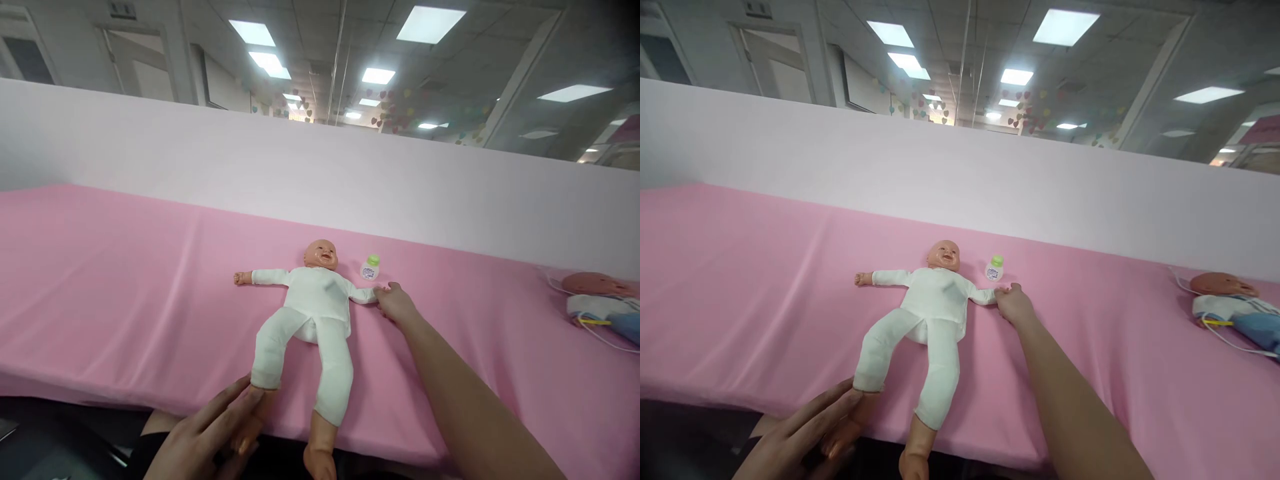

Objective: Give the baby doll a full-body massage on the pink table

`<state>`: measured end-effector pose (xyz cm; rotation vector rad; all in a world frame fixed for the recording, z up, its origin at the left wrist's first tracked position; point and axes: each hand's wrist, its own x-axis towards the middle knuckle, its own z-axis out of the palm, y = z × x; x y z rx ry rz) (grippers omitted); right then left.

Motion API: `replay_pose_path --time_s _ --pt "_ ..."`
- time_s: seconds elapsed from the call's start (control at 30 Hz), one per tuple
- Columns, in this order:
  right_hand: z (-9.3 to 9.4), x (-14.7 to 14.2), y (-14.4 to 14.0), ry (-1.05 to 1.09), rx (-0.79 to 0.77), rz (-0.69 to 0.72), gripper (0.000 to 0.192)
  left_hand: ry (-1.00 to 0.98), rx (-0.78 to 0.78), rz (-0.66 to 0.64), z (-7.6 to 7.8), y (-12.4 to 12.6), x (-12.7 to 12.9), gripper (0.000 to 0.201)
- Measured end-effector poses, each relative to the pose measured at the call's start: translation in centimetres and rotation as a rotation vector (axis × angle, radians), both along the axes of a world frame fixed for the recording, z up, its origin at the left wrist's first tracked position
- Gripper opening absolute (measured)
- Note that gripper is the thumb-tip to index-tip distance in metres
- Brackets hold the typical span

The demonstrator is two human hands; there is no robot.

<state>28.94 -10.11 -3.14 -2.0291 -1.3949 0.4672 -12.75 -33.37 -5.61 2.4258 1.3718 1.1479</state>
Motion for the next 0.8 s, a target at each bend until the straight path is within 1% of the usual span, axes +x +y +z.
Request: replay_pose_path --time_s 0.07,0.1,0.2,0.27,0.3,0.33,0.4,0.5,0.53,0.57,0.6,0.67,0.7,0.73,0.8 --pt "0.6 0.0 -0.5 0.015 -0.055 0.001 0.074 -0.004 0.013 0.018 -0.2 -0.3 -0.2 0.066" --pt "1.1 0.1 -0.8 0.020 -0.074 -0.005 0.076 -0.024 0.011 0.048 -0.1 -0.4 -0.3 0.066" --pt "2.7 0.1 -2.4 -0.050 -0.053 0.014 0.072 -0.165 -0.007 0.163 0.9 -0.4 -1.0 0.072" --pt "3.7 -0.4 -4.3 -0.152 -0.001 0.091 0.062 -0.269 -0.029 0.204 2.4 0.5 -1.3 0.067" --pt "4.1 -0.9 -5.5 -0.179 0.035 0.137 0.058 -0.297 -0.042 0.212 3.3 1.3 -1.2 0.060" --pt "4.2 -1.5 -6.9 -0.168 0.087 0.191 0.054 -0.294 -0.049 0.224 4.4 2.4 -0.9 0.053" --pt "4.0 -3.1 -10.0 -0.077 0.204 0.278 0.049 -0.207 -0.047 0.227 6.7 5.2 0.1 0.045" --pt "2.3 -5.2 -14.5 0.054 0.243 0.376 0.051 -0.057 -0.116 0.227 9.9 10.8 2.0 0.039" --pt "1.5 -5.6 -15.7 0.052 0.249 0.411 0.053 -0.031 -0.140 0.261 10.6 12.8 2.4 0.040" --pt "0.5 -5.7 -16.8 0.026 0.280 0.417 0.056 -0.011 -0.165 0.293 11.1 14.8 2.7 0.042" --pt "-0.6 -5.7 -17.7 -0.013 0.311 0.445 0.062 0.005 -0.193 0.315 11.4 16.7 2.7 0.046" --pt "-2.8 -5.4 -19.0 -0.084 0.333 0.582 0.083 0.057 -0.238 0.290 11.2 19.9 2.0 0.051" --pt "-3.8 -5.2 -19.5 -0.110 0.328 0.639 0.091 0.091 -0.229 0.281 10.8 21.2 1.5 0.052" --pt "-4.8 -5.2 -19.9 -0.144 0.313 0.676 0.095 0.132 -0.214 0.286 10.2 22.3 0.8 0.054" --pt "-6.1 -5.6 -20.6 -0.219 0.314 0.610 0.095 0.202 -0.180 0.302 8.7 24.0 -0.6 0.055"
